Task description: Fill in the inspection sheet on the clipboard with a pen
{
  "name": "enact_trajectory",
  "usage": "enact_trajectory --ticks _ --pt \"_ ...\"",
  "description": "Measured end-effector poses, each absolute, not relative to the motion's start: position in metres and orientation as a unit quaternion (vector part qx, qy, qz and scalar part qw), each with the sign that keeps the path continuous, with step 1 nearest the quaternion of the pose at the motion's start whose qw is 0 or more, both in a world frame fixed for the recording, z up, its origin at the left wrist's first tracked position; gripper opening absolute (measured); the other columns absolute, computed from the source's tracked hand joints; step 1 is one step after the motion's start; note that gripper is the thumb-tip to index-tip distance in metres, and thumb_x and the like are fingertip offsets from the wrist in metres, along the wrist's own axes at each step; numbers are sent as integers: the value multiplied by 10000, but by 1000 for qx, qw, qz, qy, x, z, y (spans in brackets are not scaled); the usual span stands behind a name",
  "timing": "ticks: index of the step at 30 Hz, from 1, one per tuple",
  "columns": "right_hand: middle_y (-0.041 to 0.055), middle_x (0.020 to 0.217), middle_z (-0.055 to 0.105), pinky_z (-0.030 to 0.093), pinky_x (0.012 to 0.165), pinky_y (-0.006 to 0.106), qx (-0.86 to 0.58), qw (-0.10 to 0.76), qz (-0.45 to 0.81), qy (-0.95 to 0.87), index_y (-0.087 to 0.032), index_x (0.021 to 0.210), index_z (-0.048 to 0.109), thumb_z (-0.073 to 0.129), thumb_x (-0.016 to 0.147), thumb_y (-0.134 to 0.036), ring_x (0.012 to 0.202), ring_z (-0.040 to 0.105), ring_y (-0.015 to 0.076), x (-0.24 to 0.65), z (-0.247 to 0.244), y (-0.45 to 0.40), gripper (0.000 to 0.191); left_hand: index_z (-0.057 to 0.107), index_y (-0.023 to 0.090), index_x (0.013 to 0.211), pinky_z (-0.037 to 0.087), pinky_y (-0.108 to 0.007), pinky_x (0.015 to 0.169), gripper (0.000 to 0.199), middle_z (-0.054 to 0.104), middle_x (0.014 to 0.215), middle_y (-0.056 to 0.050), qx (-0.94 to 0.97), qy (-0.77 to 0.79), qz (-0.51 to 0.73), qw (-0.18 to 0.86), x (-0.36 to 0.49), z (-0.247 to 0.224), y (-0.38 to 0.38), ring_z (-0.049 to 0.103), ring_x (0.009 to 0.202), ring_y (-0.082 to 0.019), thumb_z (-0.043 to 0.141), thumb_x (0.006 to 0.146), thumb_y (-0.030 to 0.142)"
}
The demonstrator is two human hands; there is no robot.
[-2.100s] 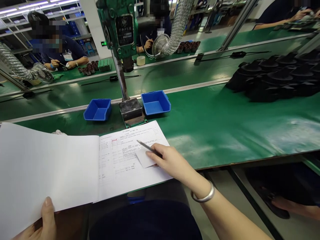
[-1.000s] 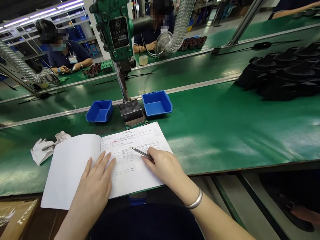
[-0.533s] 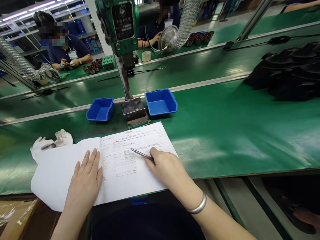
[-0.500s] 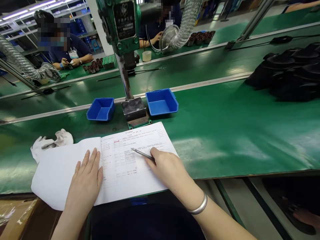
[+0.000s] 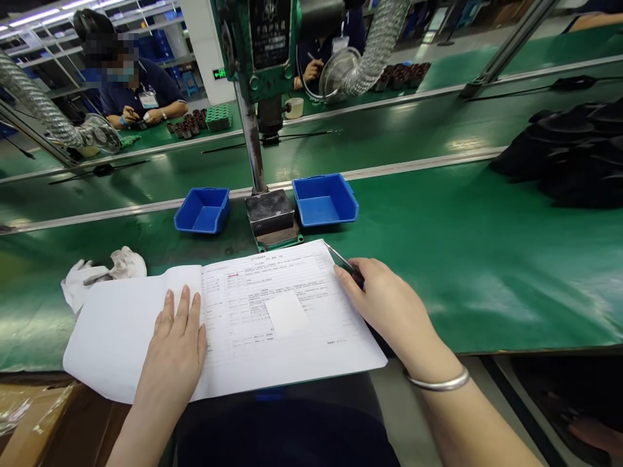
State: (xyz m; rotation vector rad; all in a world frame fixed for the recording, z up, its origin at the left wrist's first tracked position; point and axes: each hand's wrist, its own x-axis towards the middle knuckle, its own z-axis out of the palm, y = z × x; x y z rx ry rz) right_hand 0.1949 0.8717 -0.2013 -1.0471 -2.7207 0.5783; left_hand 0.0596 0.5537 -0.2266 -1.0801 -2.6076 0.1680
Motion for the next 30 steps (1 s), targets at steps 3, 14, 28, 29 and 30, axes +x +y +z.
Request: enact_trajectory --ticks 3,14,28,29,30 --pt "85 816 705 424 565 335 -331 56 268 -903 -202 881 634 414 914 -618 678 629 240 188 -202 879 472 389 48 1468 439 -567 1067 522 280 1584 -195 -375 -913 49 154 59 -228 553 196 1477 -403 386 971 208" --pt "21 585 579 280 486 297 -338 9 186 -923 -240 643 372 358 909 -674 535 496 199 178 -207 874 509 368 35 1475 436 -566 1070 539 278 1578 -217 -382 -911 45 150 58 -228 553 179 1480 -408 400 965 210" --pt "13 596 553 251 492 296 -317 29 182 -931 -240 668 354 360 927 -589 538 481 185 181 -213 874 435 426 2 1432 458 -573 1044 499 338 1545 -236 -389 -906 49 162 61 -221 558 220 1465 -423 396 970 188" --pt "13 594 550 248 490 294 -317 32 180 -931 -240 667 351 358 927 -587 534 478 183 181 -214 874 434 429 -1 1429 462 -574 1038 497 343 1541 -240 -391 -905 49 163 61 -220 558 229 1461 -427 396 970 188" --pt "13 590 546 246 487 292 -317 34 180 -931 -240 666 346 357 925 -586 529 475 182 181 -214 874 433 429 -2 1429 468 -574 1032 497 346 1539 -241 -392 -904 50 163 61 -220 558 237 1457 -430 398 970 187"
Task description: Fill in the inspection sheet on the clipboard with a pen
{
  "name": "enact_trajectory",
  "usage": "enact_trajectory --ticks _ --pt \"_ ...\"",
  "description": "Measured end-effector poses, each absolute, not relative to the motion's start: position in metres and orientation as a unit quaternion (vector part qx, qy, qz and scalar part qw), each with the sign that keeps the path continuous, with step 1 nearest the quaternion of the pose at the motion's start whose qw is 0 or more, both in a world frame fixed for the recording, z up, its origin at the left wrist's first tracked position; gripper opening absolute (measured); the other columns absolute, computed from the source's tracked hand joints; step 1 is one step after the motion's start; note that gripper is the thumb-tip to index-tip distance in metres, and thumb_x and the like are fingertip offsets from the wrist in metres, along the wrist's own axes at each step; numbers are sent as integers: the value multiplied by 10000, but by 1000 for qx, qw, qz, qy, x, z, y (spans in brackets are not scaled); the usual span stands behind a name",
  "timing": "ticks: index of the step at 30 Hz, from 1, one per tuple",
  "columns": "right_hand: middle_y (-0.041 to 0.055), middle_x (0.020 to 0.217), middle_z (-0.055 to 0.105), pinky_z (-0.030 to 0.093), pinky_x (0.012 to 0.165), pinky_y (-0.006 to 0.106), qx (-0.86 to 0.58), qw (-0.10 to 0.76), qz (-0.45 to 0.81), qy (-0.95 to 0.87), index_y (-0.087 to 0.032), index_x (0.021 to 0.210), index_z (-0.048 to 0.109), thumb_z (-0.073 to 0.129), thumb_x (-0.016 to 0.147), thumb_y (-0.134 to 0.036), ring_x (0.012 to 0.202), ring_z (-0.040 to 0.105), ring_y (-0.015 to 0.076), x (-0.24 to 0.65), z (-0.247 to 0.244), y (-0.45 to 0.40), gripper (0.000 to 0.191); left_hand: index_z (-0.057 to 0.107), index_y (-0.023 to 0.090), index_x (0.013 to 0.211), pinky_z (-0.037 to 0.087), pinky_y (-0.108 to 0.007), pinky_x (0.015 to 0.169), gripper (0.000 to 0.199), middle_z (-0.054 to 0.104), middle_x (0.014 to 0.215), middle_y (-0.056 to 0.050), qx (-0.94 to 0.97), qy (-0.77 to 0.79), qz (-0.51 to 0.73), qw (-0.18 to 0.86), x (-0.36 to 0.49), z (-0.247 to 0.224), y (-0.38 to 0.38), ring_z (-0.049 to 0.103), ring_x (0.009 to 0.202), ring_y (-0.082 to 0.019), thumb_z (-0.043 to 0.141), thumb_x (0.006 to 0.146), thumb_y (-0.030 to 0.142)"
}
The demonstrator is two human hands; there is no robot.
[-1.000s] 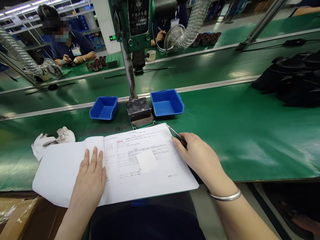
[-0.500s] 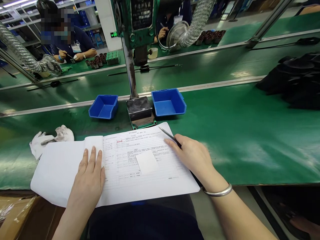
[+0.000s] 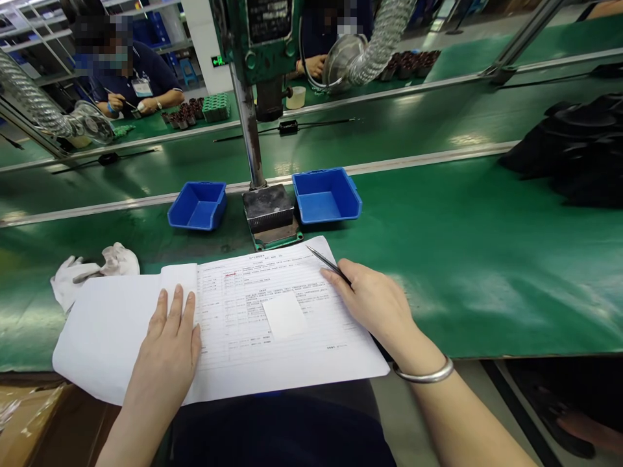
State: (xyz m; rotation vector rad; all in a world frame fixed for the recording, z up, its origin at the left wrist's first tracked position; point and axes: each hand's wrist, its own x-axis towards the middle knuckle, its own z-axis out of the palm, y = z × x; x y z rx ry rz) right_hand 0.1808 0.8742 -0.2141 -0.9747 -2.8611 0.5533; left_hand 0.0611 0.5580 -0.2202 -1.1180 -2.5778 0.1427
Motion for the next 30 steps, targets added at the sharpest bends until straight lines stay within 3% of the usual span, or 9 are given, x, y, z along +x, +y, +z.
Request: enact_trajectory --ticks 30 --pt "-11 531 485 275 495 297 -319 20 225 -920 -240 651 303 373 912 -598 505 430 170 181 -211 882 448 445 -18 1412 488 -594 998 502 385 1512 -261 -408 -894 30 180 60 -220 558 292 1429 -448 430 961 201"
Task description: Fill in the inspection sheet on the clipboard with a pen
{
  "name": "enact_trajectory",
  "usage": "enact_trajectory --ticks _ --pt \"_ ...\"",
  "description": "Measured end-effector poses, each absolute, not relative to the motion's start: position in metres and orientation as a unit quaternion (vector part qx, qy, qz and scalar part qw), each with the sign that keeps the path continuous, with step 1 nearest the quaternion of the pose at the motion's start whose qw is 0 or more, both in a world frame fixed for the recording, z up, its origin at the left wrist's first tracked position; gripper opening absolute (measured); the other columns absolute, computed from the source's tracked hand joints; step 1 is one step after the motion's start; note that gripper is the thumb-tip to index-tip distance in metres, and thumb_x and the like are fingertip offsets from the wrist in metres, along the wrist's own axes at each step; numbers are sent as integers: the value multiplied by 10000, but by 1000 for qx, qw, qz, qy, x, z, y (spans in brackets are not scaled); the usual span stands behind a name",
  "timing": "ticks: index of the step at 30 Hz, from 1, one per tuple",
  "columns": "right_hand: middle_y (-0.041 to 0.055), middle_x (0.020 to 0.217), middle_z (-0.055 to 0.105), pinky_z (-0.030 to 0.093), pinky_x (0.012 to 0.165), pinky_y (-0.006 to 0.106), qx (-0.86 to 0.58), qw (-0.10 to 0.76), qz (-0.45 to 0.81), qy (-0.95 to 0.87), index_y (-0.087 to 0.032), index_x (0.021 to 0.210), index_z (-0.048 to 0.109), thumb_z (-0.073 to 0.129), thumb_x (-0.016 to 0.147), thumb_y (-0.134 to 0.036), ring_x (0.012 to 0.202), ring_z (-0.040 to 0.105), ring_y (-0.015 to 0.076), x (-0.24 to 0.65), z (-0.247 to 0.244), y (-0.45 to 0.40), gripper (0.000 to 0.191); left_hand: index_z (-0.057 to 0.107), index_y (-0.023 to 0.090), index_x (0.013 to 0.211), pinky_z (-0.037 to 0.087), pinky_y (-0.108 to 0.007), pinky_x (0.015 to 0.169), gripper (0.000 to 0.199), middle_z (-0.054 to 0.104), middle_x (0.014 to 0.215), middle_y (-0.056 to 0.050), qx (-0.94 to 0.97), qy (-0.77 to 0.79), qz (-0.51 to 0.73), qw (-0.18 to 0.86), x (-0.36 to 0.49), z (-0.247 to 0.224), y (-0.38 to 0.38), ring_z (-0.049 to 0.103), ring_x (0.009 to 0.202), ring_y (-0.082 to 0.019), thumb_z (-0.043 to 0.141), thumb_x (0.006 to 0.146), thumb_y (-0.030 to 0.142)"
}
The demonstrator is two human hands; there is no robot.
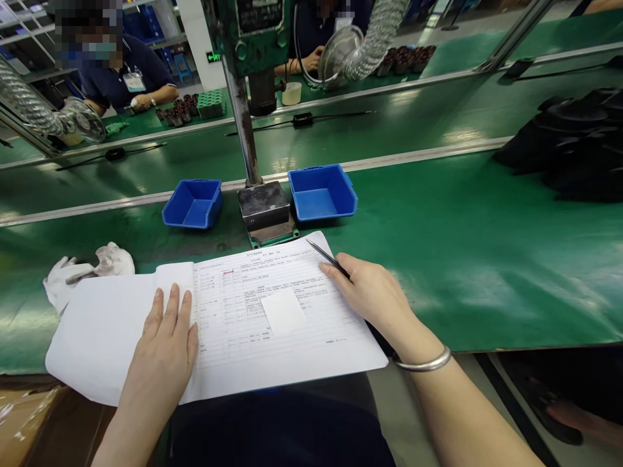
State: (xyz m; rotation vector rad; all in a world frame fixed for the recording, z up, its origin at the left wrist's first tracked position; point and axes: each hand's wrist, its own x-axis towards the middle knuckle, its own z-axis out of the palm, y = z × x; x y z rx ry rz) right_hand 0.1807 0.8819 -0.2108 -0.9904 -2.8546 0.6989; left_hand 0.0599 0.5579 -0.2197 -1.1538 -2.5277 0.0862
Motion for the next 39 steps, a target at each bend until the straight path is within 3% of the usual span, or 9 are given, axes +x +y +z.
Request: enact_trajectory --ticks 19,23,28,32,35,37,39 --pt "-19 511 460 270 492 295 -339 15 250 -907 -237 633 317 410 887 -625 501 420 169 180 -210 882 473 424 15 1427 463 -588 1027 497 360 1538 -230 -392 -903 27 175 59 -222 557 244 1458 -419 409 971 213" --pt "-19 499 452 255 485 291 -341 21 257 -904 -239 622 356 439 874 -648 495 424 167 180 -211 883 488 441 30 1419 404 -621 1078 502 378 1539 -198 -404 -897 46 173 69 -218 554 253 1455 -417 455 961 233" --pt "-23 497 450 265 486 291 -338 26 253 -906 -235 624 406 455 852 -700 490 423 159 181 -214 886 520 387 119 1478 470 -474 1079 577 325 1588 -78 -562 -819 43 110 103 -214 565 298 1460 -308 463 965 370" --pt "24 716 634 368 546 299 -327 36 294 -897 -228 822 549 495 858 -674 603 539 182 184 -207 888 451 351 212 1503 449 -477 1099 613 296 1604 -29 -588 -804 18 89 121 -216 580 294 1466 -271 390 974 519" --pt "92 935 683 428 653 331 -356 128 264 -887 -216 1035 544 530 906 -510 733 600 210 191 -197 884 321 292 174 1528 427 -472 1112 669 260 1615 -100 -573 -815 5 89 124 -218 588 261 1475 -318 464 956 476" --pt "102 930 672 431 640 339 -368 194 279 -865 -219 1138 516 532 917 -428 701 585 197 198 -193 879 305 248 162 1542 404 -500 1123 708 200 1629 -134 -578 -812 0 84 124 -219 594 217 1480 -366 494 947 457" --pt "73 897 645 419 559 331 -334 222 391 -829 -261 1317 442 521 929 -384 586 516 159 203 -190 872 415 237 166 1545 389 -530 1128 696 153 1641 -125 -598 -798 1 80 125 -221 602 186 1486 -376 471 956 455"
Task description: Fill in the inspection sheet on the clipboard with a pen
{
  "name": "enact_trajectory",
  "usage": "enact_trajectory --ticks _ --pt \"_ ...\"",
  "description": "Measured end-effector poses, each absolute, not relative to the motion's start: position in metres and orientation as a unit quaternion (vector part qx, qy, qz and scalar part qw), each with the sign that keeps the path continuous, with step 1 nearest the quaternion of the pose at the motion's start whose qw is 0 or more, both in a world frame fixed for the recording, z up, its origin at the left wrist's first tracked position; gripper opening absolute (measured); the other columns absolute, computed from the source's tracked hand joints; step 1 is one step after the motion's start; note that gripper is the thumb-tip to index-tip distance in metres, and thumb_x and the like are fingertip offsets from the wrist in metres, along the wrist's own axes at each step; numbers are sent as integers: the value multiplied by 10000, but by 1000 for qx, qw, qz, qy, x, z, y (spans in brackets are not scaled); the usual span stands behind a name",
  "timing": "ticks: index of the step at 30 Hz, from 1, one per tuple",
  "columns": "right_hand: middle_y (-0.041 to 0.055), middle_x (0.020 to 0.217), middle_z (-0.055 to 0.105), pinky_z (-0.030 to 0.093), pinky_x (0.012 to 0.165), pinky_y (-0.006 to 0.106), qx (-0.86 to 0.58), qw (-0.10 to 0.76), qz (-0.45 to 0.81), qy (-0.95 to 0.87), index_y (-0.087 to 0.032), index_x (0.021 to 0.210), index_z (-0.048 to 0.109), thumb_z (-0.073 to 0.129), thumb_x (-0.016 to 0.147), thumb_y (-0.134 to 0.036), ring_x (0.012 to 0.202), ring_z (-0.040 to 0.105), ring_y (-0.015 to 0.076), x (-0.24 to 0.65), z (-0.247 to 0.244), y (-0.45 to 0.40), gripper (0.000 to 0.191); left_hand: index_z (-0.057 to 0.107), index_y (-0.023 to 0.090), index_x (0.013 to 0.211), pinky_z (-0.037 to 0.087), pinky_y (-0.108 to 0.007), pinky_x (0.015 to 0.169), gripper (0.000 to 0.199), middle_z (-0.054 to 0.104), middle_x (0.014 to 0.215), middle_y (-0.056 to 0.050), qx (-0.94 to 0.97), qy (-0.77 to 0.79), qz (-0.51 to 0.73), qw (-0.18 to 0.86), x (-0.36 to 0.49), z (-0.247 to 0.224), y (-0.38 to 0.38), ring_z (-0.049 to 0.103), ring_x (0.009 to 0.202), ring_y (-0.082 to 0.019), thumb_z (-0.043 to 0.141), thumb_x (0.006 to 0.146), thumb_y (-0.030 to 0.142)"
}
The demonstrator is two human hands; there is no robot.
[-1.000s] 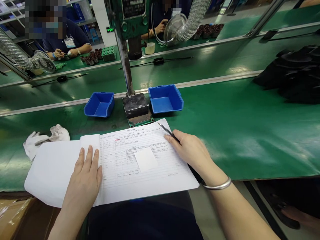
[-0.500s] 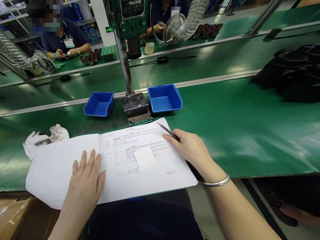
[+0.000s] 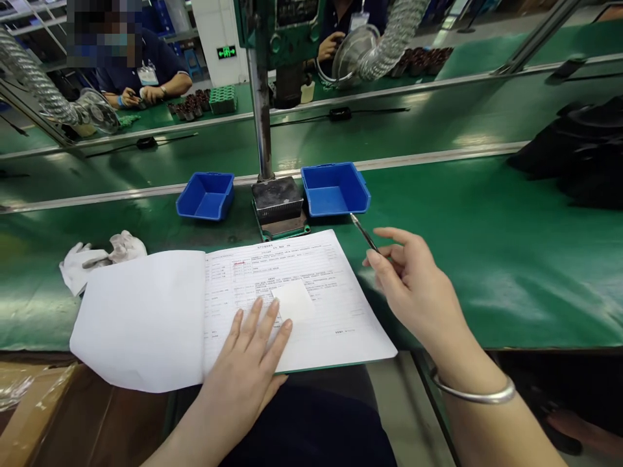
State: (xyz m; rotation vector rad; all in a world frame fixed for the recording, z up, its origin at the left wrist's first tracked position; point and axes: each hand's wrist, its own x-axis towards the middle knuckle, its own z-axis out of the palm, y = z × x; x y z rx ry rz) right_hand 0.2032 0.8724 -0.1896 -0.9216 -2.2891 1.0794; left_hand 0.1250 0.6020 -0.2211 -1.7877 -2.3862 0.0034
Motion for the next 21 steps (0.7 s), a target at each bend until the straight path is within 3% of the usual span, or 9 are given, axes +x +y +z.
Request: enact_trajectory --ticks 3,7,10,14,16,19,21 --pt "21 843 590 356 438 301 -274 208 568 -748 -361 1461 340 539 929 -356 487 425 124 208 -187 860 567 255 140 1535 388 -563 1120 637 208 1629 -121 -611 -787 11 80 126 -225 613 216 1482 -360 421 974 393" --pt "-2 734 578 284 356 252 -275 163 692 -647 -276 1106 656 661 846 -365 415 455 95 209 -184 847 274 305 82 1506 383 -537 1127 583 381 1558 -131 -603 -792 24 92 126 -227 613 289 1459 -324 399 955 250" --pt "53 771 657 285 312 255 -268 98 757 -587 -232 1008 646 583 838 -426 415 531 148 208 -182 844 265 322 85 1499 359 -508 1137 586 445 1517 -129 -591 -800 31 103 126 -228 603 304 1455 -299 424 943 238" --pt "149 958 710 329 332 269 -257 76 781 -564 -226 1003 556 510 794 -443 590 652 242 202 -175 840 305 358 124 1487 300 -490 1154 585 456 1515 -97 -576 -807 25 126 128 -233 589 298 1459 -276 473 926 242" --pt "94 854 693 350 370 261 -225 82 786 -570 -246 932 497 577 775 -414 629 653 238 197 -169 836 243 354 131 1489 266 -496 1165 601 430 1534 -96 -569 -812 17 129 129 -237 585 272 1470 -270 494 917 252" --pt "-34 554 504 360 421 250 -175 76 813 -550 -238 768 422 523 886 -460 482 538 149 185 -161 830 271 337 126 1496 245 -517 1168 626 383 1559 -116 -564 -816 9 125 131 -242 584 244 1480 -276 509 908 257" --pt "-28 554 526 383 438 252 -149 54 828 -538 -226 800 475 444 944 -461 466 527 133 176 -157 824 278 347 118 1490 249 -531 1162 624 383 1556 -132 -563 -817 5 126 133 -243 584 254 1475 -288 508 902 252"
